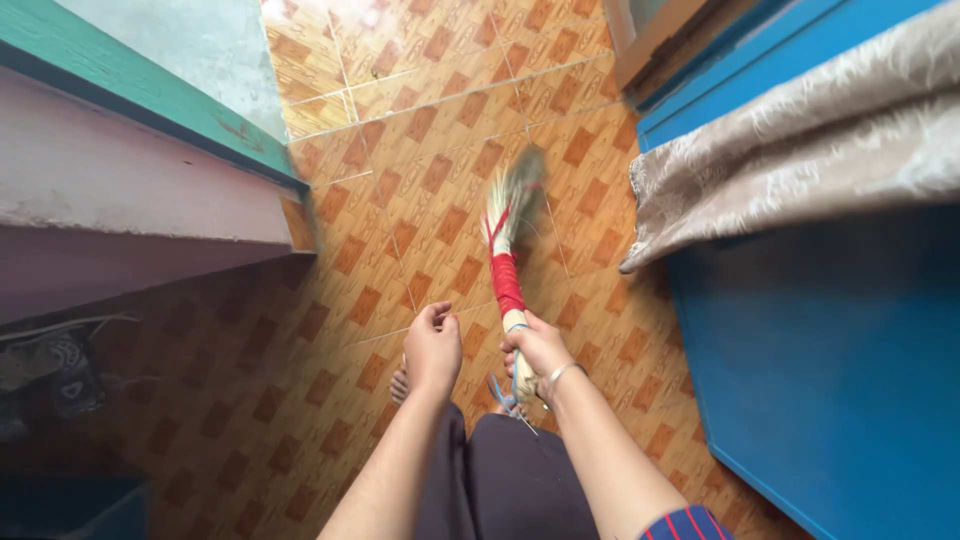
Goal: The person sweeps a tiled floor with a broom, moving a cloth and rugs aside by hand to reach the surface underneath. They then move outside to sweep the concrete ground near a motorcycle.
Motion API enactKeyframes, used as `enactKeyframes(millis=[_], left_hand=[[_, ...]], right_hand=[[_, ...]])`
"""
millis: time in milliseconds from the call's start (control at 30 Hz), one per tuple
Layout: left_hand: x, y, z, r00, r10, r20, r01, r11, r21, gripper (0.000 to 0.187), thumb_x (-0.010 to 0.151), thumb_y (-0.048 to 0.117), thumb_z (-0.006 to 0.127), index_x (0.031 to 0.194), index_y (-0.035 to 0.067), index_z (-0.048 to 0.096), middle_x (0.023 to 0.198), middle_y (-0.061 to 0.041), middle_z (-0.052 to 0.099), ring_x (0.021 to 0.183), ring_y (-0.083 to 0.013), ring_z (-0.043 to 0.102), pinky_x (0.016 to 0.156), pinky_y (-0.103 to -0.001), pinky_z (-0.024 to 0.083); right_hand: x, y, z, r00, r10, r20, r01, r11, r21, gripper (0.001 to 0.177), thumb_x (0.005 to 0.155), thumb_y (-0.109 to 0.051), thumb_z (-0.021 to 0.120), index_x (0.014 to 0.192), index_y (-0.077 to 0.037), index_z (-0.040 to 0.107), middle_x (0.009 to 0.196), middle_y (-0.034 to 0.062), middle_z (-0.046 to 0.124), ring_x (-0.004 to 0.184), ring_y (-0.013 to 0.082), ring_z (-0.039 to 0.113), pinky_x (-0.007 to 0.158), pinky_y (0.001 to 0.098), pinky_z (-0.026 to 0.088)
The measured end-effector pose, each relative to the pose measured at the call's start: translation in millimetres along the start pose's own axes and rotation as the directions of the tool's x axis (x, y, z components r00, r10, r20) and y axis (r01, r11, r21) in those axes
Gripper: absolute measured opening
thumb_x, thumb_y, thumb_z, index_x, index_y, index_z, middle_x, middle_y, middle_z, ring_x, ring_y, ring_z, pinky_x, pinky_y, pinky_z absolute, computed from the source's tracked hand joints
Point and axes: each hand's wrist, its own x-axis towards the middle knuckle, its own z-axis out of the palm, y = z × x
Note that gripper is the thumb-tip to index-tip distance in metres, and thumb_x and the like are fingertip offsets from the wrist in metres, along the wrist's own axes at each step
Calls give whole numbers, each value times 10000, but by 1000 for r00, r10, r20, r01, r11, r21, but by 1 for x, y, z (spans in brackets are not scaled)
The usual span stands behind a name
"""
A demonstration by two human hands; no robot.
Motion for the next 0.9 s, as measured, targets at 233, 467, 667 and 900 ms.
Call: enactKeyframes(millis=[233, 467, 667, 900], left_hand=[[25, 23, -38, 1000, -4, 20, 4, 1000, -5, 362, 920, 269, 603, 1244, 142, 703, 1120, -70, 767, 983, -228, 729, 911, -399, 538], [61, 24, -57, 997, -69, 39, 66, 995, 69, 362, 927, 307, 595, 1250, 188, 708, 1151, -29, 765, 1007, -207, 733, 955, -391, 520], [85, 20, -67, 996, -70, 55, 64, 992, 106, 356, 925, 318, 603, 1241, 191, 711, 1151, -30, 765, 1023, -203, 728, 960, -392, 515], [103, 28, -91, 994, -87, 58, 83, 994, 76, 360, 925, 315, 594, 1241, 184, 707, 1153, -40, 761, 1032, -217, 731, 941, -390, 525]], right_hand=[[-5, -32, -49, 961, -128, -246, 134, 991, 7, 871, 765, 143, 608, 1520, -255, 435, 764, 96, 611, 475, 183, 524, 409, 359, 443], [117, -49, -26, 974, -146, -174, 135, 988, -75, 615, 794, 89, 618, 1396, -24, 565, 763, 106, 641, 507, 173, 589, 432, 329, 491], [88, -69, 47, 991, -129, -43, 118, 971, -209, 888, 772, 117, 628, 1562, -226, 413, 733, 83, 633, 484, 165, 556, 426, 325, 470], [-15, 16, 98, 930, -138, -341, 162, 986, 41, 827, 796, 111, 585, 1524, -249, 431, 731, 107, 619, 472, 177, 539, 405, 344, 470]])
